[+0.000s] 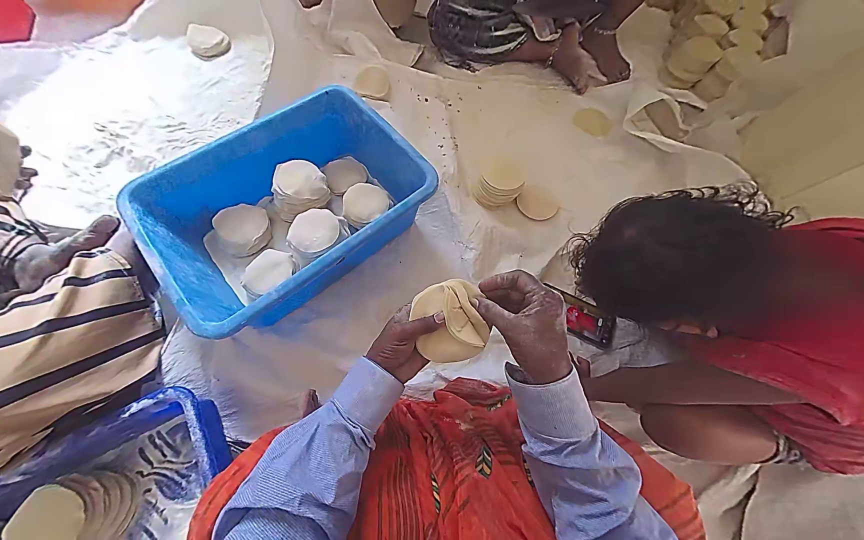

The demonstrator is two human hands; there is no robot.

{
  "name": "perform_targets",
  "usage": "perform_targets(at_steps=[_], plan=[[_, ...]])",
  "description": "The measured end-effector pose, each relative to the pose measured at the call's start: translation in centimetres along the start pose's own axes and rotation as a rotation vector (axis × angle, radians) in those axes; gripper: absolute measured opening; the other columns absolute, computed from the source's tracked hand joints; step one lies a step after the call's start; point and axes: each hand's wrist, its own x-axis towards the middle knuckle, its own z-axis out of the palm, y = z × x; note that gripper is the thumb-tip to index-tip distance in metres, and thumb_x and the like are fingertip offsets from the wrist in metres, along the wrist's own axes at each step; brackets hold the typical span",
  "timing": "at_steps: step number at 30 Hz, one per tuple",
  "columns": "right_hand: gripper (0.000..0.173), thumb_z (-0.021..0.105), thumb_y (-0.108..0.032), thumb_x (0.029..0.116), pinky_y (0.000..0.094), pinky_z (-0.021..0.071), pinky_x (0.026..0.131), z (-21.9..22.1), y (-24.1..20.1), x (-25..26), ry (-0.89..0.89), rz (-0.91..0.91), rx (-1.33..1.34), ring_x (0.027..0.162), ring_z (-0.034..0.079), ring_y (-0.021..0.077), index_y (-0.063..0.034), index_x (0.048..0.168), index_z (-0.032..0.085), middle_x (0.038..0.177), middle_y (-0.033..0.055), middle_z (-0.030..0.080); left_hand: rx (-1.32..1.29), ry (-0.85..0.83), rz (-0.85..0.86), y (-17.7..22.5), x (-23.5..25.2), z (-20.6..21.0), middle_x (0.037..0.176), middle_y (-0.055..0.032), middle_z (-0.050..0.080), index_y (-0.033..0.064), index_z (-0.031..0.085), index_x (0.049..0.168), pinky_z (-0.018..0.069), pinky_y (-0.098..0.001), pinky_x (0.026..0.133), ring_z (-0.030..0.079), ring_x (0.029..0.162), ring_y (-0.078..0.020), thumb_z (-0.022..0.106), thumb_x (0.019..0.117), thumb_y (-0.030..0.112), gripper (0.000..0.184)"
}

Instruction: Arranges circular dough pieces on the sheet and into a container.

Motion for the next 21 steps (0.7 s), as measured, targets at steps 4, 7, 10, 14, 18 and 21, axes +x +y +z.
perform_targets(at_steps=[4, 7, 10, 14, 18, 21], plan=[[0.023, 0.079, 0.000, 0.0814, 0.0246, 0.0600, 0.064, 0.1, 0.0, -0.1, -0.003, -0.017, -0.008, 0.067, 0.069, 0.0064, -0.0045, 0.102, 0.070, 0.082, 0.0020, 0.073, 0.018, 0.013, -0.005, 0.0, 0.0, 0.0, 0.097, -0.0103, 0.074, 0.0038, 0.064, 0.111, 0.0613, -0.0372, 0.085, 0.074, 0.090, -0.0185, 0.065, 0.0846, -0.004, 0.028], [0.022, 0.079, -0.001, 0.0824, 0.0251, 0.0601, 0.065, 0.2, 0.0, 0.0, 0.001, -0.006, -0.036, 0.068, 0.069, 0.0063, -0.0045, 0.102, 0.070, 0.083, 0.0023, 0.073, 0.021, 0.039, -0.014, 0.0, 0.0, 0.2, 0.098, -0.0105, 0.074, 0.0036, 0.062, 0.113, 0.0611, -0.0370, 0.085, 0.073, 0.090, -0.0186, 0.061, 0.0882, -0.004, 0.026], [0.019, 0.078, -0.005, 0.0864, 0.0304, 0.0608, 0.068, -0.1, 0.5, 0.3, 0.053, -0.035, -0.189, 0.076, 0.071, 0.0114, -0.0049, 0.105, 0.071, 0.094, 0.0063, 0.074, -0.003, 0.061, -0.024, -0.1, 0.1, 0.2, 0.100, -0.0119, 0.073, 0.0030, 0.061, 0.116, 0.0608, -0.0383, 0.086, 0.073, 0.092, -0.0202, 0.058, 0.0915, -0.004, 0.025], [0.012, 0.073, -0.010, 0.0916, 0.0267, 0.0585, 0.068, -1.4, -0.4, 0.2, 0.103, -0.194, -0.354, 0.078, 0.070, 0.0098, -0.0076, 0.103, 0.075, 0.097, 0.0057, 0.074, -0.059, 0.090, -0.027, 0.1, 0.1, 0.4, 0.105, -0.0140, 0.073, 0.0033, 0.061, 0.118, 0.0607, -0.0406, 0.088, 0.073, 0.095, -0.0228, 0.052, 0.0986, 0.000, 0.022], [0.016, 0.075, -0.009, 0.0882, 0.0289, 0.0580, 0.064, -1.3, -1.2, -0.2, -0.021, -0.316, -0.438, 0.076, 0.068, 0.0124, -0.0092, 0.103, 0.078, 0.097, 0.0064, 0.073, -0.093, 0.129, 0.013, 0.6, 0.1, 0.7, 0.108, -0.0148, 0.072, 0.0037, 0.060, 0.121, 0.0600, -0.0416, 0.089, 0.072, 0.097, -0.0236, 0.047, 0.1023, 0.003, 0.023], [0.020, 0.078, -0.009, 0.0850, 0.0374, 0.0544, 0.065, -0.4, -0.9, -0.4, -0.084, -0.293, -0.525, 0.078, 0.065, 0.0224, -0.0086, 0.105, 0.079, 0.098, 0.0125, 0.070, -0.102, 0.150, 0.021, 0.7, 0.0, 0.8, 0.109, -0.0148, 0.071, 0.0043, 0.058, 0.123, 0.0597, -0.0416, 0.089, 0.072, 0.098, -0.0240, 0.046, 0.1033, 0.003, 0.023]])
